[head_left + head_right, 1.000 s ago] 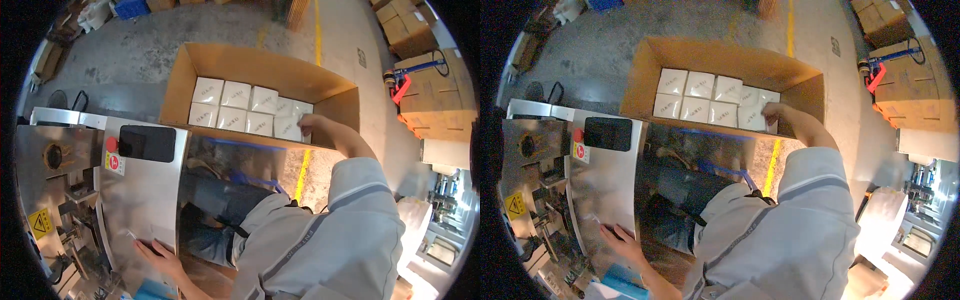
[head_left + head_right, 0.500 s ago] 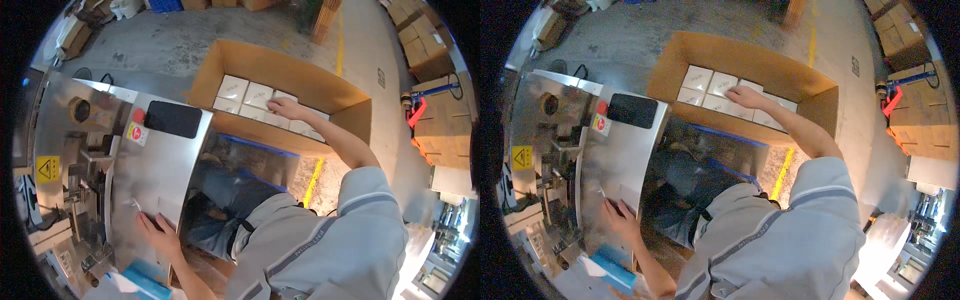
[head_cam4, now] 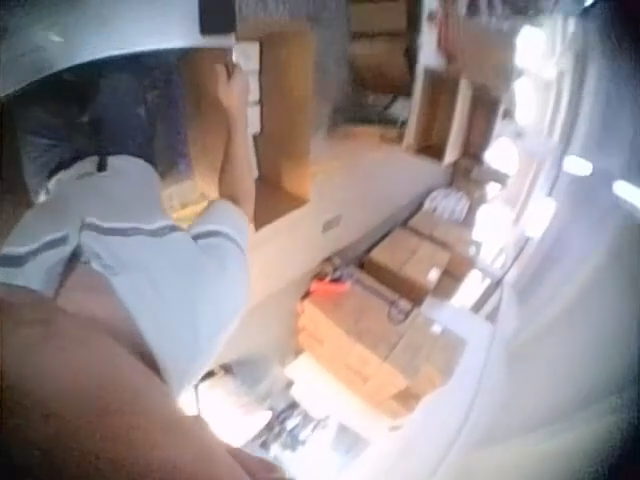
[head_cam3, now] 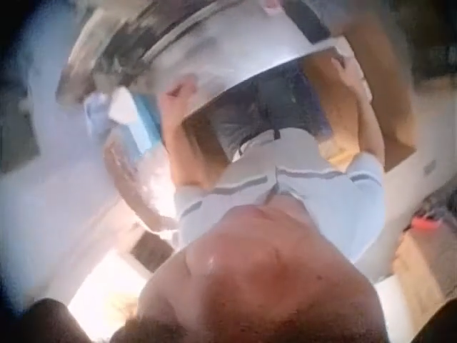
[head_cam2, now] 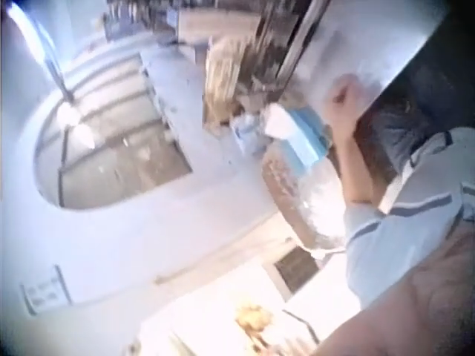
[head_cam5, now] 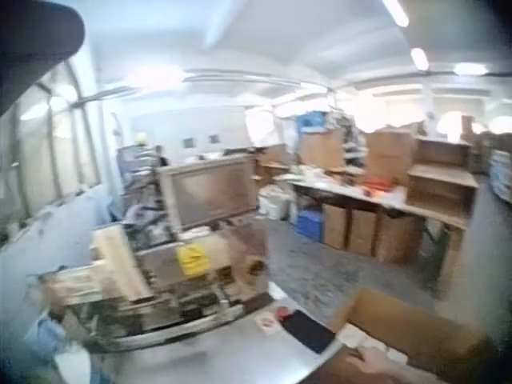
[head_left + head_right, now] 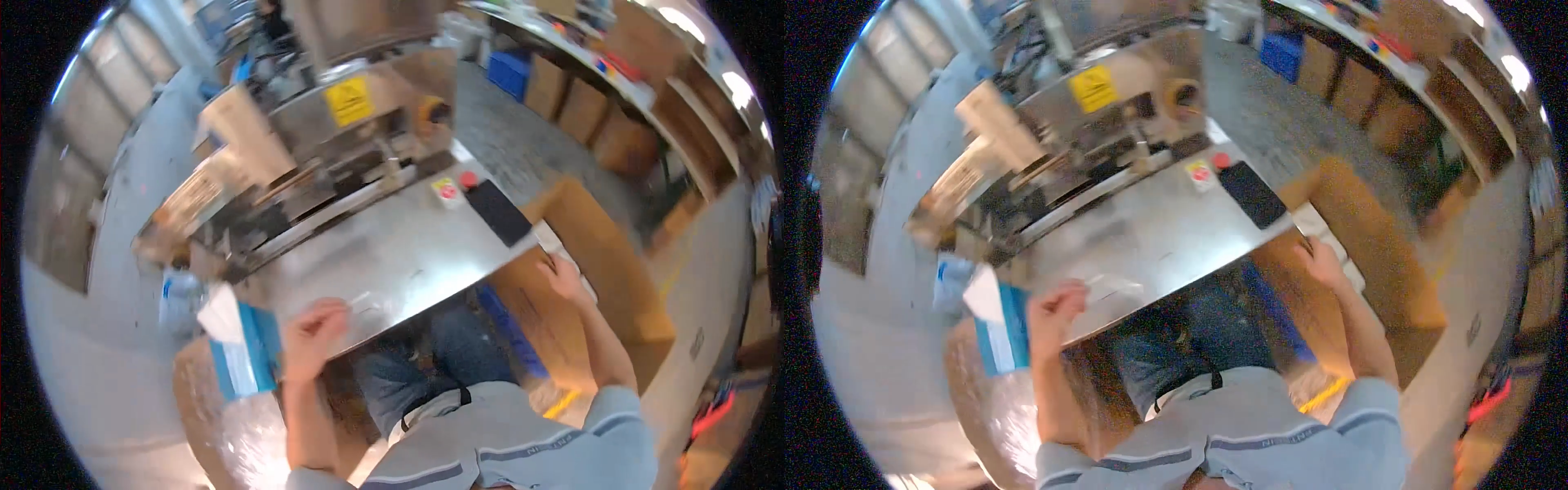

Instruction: The person is packaging small white boxes into a large cardboard shipping box after sealing them in plastic bags using a heat-sealing machine.

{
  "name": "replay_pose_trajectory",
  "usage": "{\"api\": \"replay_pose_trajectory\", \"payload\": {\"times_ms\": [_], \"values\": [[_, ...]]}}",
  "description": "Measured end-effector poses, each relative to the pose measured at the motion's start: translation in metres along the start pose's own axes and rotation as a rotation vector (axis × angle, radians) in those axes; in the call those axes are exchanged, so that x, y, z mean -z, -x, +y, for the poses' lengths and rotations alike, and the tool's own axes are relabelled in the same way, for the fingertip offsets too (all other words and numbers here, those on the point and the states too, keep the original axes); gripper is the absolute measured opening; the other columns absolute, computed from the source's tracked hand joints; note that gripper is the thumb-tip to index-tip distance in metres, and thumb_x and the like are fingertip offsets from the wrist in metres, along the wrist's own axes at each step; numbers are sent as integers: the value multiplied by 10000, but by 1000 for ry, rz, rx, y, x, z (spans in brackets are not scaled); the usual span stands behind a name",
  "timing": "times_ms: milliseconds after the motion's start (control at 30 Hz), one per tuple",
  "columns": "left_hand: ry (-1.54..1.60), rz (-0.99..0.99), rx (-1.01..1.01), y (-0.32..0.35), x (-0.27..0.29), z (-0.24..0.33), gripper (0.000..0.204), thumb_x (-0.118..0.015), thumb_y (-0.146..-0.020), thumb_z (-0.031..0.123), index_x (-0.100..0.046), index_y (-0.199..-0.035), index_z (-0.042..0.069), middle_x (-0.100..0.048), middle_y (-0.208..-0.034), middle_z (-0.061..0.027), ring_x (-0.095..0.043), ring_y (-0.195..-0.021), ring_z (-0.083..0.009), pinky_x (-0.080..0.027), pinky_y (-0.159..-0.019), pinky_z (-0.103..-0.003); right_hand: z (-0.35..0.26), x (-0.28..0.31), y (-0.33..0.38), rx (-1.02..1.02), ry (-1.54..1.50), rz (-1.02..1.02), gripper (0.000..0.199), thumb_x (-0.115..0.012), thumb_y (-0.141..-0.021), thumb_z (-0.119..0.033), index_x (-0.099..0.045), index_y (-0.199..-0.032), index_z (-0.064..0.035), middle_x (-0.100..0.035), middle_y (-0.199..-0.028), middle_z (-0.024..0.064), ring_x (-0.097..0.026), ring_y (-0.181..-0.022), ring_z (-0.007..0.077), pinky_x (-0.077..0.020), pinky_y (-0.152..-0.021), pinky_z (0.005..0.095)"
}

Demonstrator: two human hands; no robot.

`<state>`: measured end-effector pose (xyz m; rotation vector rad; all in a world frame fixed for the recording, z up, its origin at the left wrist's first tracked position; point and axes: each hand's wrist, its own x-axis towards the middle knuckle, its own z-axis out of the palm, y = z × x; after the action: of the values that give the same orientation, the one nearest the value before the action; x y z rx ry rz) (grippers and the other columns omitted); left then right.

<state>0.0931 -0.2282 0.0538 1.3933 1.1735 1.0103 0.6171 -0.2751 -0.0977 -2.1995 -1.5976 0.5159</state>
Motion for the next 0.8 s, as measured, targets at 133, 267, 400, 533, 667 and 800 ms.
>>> {"api": "replay_pose_trajectory", "payload": {"times_ms": [133, 267, 400, 533, 667, 800], "values": [[622, 127, -516, 54, 145, 8, 269, -674, -968, 252, -704, -950, -15, -692, -1040, -140, -646, -1039, -210, -527, -871, -326, 17, -17, -5, 161, -70, 64, 458, -623, -962, -370, -616, -1122, 59, -683, -974, 293, -651, -972, 470, -507, -814, 503], [776, 402, -497, 141, 324, -69, 276, -569, -1013, 265, -651, -1101, 17, -680, -1073, -121, -619, -1064, -217, -506, -877, -364, -22, -13, 2, 53, -122, -48, 441, -622, -975, -313, -610, -1202, 65, -664, -1099, 301, -649, -1048, 417, -501, -883, 444], [-1048, 1022, 592, 211, 359, -145, 469, -610, -961, 365, -606, -1272, 14, -696, -1084, -183, -672, -1002, -253, -523, -867, -372, -15, -15, 1, 183, -163, 24, 406, -629, -975, -292, -625, -1176, 61, -691, -1057, 236, -679, -992, 338, -510, -840, 387], [-906, 1123, 478, 237, 371, -165, 610, -620, -953, 440, -549, -1388, 18, -698, -1160, -208, -680, -1052, -273, -508, -926, -377, 5, -28, -12, 172, -186, -52, 417, -632, -980, -295, -619, -1185, 67, -692, -1079, 234, -673, -1011, 346, -507, -861, 389], [-635, 966, 78, 142, 317, -118, 481, -617, -957, 405, -660, -1186, -16, -730, -1011, -185, -699, -995, -280, -514, -882, -406, 0, -14, -5, 142, -179, -47, 428, -638, -976, -280, -605, -1196, 86, -691, -1094, 246, -674, -1005, 328, -511, -864, 399], [-787, 881, -22, 47, 272, -99, 427, -655, -936, 359, -672, -1160, -4, -731, -949, -165, -706, -909, -294, -528, -821, -413, 5, -12, -1, 155, -161, -31, 422, -656, -964, -262, -598, -1177, 98, -695, -1074, 256, -678, -998, 319, -519, -847, 415]]}}
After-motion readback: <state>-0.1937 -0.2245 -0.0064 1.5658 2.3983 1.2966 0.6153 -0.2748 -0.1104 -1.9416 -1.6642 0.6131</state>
